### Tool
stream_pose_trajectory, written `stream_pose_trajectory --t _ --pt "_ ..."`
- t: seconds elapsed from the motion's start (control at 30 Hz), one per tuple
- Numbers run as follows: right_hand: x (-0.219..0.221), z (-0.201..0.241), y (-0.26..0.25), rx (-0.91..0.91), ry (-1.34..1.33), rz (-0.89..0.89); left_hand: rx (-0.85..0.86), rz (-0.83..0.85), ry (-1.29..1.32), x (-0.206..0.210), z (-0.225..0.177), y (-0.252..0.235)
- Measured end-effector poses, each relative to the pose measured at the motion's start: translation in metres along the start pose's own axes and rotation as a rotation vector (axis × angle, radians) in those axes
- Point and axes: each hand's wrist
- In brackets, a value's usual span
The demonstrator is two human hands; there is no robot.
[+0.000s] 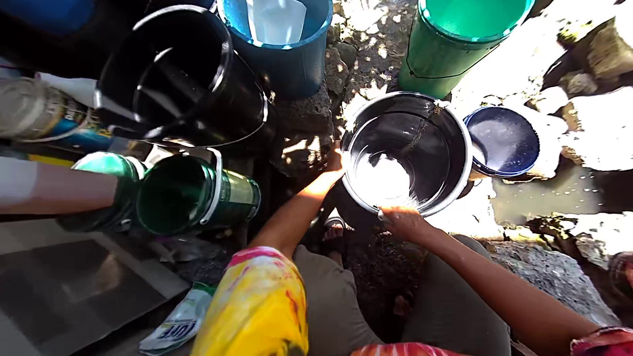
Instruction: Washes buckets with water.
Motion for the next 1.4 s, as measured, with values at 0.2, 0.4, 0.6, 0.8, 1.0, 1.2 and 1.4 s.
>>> stream_pose_trajectory --t 0.2,0.4,0.6,0.8,1.0,1.2,1.4 --pt "-0.029 0.048 -0.068 0.021 -0.307 -0.294 -0.191 -0.045 0.413 0.028 -0.021 0.005" --pt "-0.011 0.020 -0.051 -0.082 -0.184 -0.035 0.022 -0.036 0.091 0.007 -0.004 -0.009" --pt "-0.011 -0.046 0.010 -0.109 -0.205 0.133 0.091 0.030 0.206 0.017 -0.016 -0.012" --pt "0.005 0.016 -0.044 0.193 -1.214 -0.375 0.177 0.053 0.326 0.032 -0.034 0.028" --pt "-0.114 0.028 -0.132 0.118 -2.065 -1.156 0.316 0.063 0.188 0.007 -0.058 0.041" --pt "0.007 0.045 -0.090 -0.110 -1.164 -0.472 0.281 0.037 0.222 -0.009 -0.028 0.037" --pt "-0.108 0.049 -0.128 0.236 -1.953 -1.071 0.388 0.038 0.269 -0.007 -0.038 0.053"
Point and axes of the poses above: each hand's wrist, its own y-axis away from the middle knuckle, its own x-axis out of the palm, z = x × y, and after that the axes turned 5 degrees about -x, right-handed
